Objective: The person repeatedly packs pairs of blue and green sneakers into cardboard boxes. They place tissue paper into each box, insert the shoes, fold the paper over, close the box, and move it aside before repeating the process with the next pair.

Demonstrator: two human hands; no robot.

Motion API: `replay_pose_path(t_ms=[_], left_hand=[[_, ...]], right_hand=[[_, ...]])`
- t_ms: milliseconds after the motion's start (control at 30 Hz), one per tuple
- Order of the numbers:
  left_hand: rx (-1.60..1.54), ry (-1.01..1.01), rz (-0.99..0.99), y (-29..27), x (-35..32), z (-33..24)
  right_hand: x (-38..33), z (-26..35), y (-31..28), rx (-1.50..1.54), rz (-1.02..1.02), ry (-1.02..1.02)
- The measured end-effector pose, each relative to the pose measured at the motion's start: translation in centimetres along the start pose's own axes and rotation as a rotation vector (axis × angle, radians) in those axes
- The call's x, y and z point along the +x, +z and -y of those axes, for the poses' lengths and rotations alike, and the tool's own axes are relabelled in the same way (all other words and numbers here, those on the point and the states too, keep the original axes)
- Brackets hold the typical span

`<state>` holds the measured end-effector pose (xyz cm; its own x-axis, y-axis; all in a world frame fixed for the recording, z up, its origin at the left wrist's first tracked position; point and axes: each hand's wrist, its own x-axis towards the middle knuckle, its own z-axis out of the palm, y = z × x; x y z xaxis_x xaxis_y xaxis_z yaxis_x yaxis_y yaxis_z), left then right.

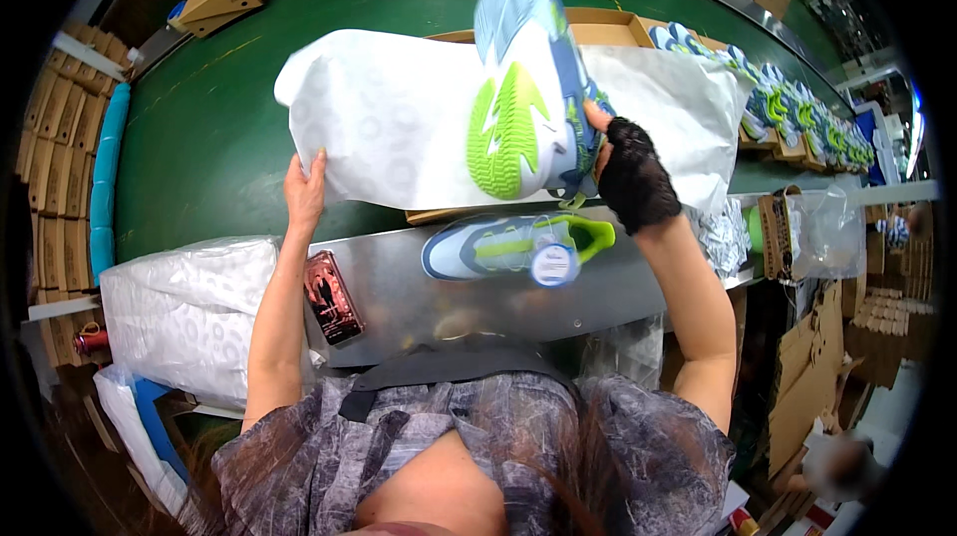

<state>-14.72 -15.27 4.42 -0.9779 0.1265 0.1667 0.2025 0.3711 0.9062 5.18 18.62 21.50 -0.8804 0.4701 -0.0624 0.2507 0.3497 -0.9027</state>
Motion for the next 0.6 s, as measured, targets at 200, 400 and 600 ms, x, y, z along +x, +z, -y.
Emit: replay_pose_path(t_ms=[200,400,600], left_hand=[[-0.309,0.062,0.106,0.9,-0.5,-7.9],[-0.064,0.427,0.371,9.1,-1.1,-8.4],[-0.021,-0.238,0.610,8.6,2.2,-6.9]], right_hand=[[5.5,-7.0,10.1,0.373,0.008,0.255],[6.7,-10.2,19.3,0.598,0.435,0.233],[3.7,-6.8,12.6,-0.746,0.221,-0.610]])
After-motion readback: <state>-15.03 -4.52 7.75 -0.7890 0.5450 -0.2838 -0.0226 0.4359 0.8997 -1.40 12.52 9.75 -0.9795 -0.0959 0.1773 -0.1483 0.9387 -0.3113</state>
